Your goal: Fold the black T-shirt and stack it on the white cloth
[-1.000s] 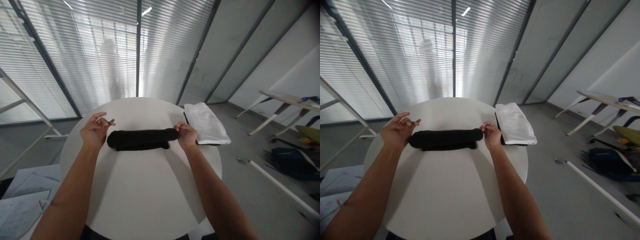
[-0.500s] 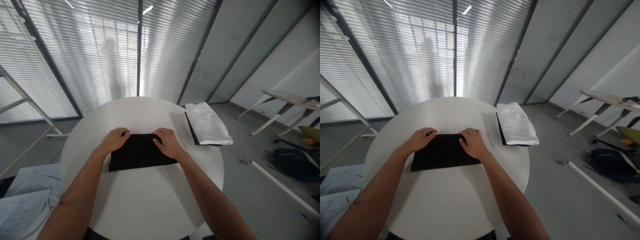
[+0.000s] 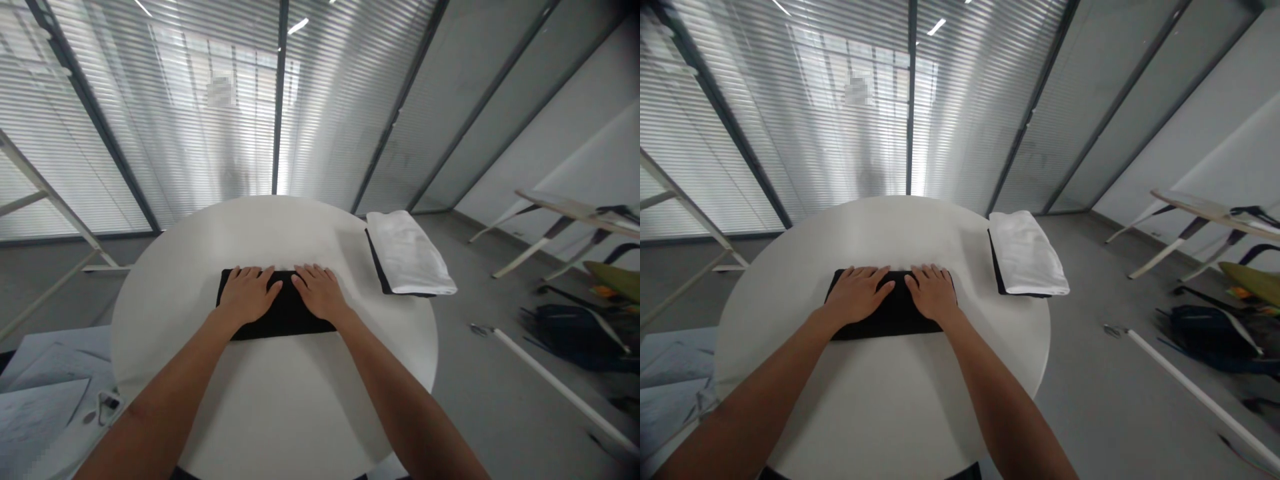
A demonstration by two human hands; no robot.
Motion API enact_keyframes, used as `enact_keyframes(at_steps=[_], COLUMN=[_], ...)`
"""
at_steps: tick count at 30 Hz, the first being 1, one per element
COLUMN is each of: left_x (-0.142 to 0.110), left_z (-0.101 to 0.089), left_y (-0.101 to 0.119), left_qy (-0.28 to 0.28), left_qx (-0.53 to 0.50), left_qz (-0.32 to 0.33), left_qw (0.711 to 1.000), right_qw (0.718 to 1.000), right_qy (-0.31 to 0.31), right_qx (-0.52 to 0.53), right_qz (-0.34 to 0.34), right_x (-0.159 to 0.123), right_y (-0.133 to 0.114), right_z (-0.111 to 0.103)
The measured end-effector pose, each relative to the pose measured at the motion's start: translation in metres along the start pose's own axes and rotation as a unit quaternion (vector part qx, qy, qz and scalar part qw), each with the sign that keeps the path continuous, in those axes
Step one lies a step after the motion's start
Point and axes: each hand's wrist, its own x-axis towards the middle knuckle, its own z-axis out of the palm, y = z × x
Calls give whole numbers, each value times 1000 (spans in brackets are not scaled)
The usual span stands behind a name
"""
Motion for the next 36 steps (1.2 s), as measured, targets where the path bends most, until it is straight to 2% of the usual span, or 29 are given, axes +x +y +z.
enact_keyframes(at_steps=[5,11,17,19,21,24,26,31,36], left_x=[5,7,9,11,14,18,18,17,19], left_z=[-6,-8,-12,-13,-12,-11,-10,-11,-11], left_y=[-7,-17,-38,-45,-51,-56,-56,-50,-52], left_qy=[-25,-45,-70,-63,-52,-32,-12,43,77], left_qx=[-20,-56,-54,-54,-69,-96,-99,-93,-145], left_qz=[-37,-75,-148,-152,-145,-131,-133,-183,-148], left_qw=[999,995,985,985,986,986,986,978,975], right_qw=[1000,999,991,992,995,997,997,997,978], right_qy=[-3,-14,62,83,87,49,12,-40,-134], right_qx=[29,22,-14,5,29,48,53,64,157], right_qz=[11,31,118,98,46,-35,-52,-13,-8], right_x=[4,3,5,7,7,5,4,2,-2], right_y=[18,53,64,61,55,45,39,40,52], right_z=[-2,5,0,-3,-4,-5,-7,-23,-42])
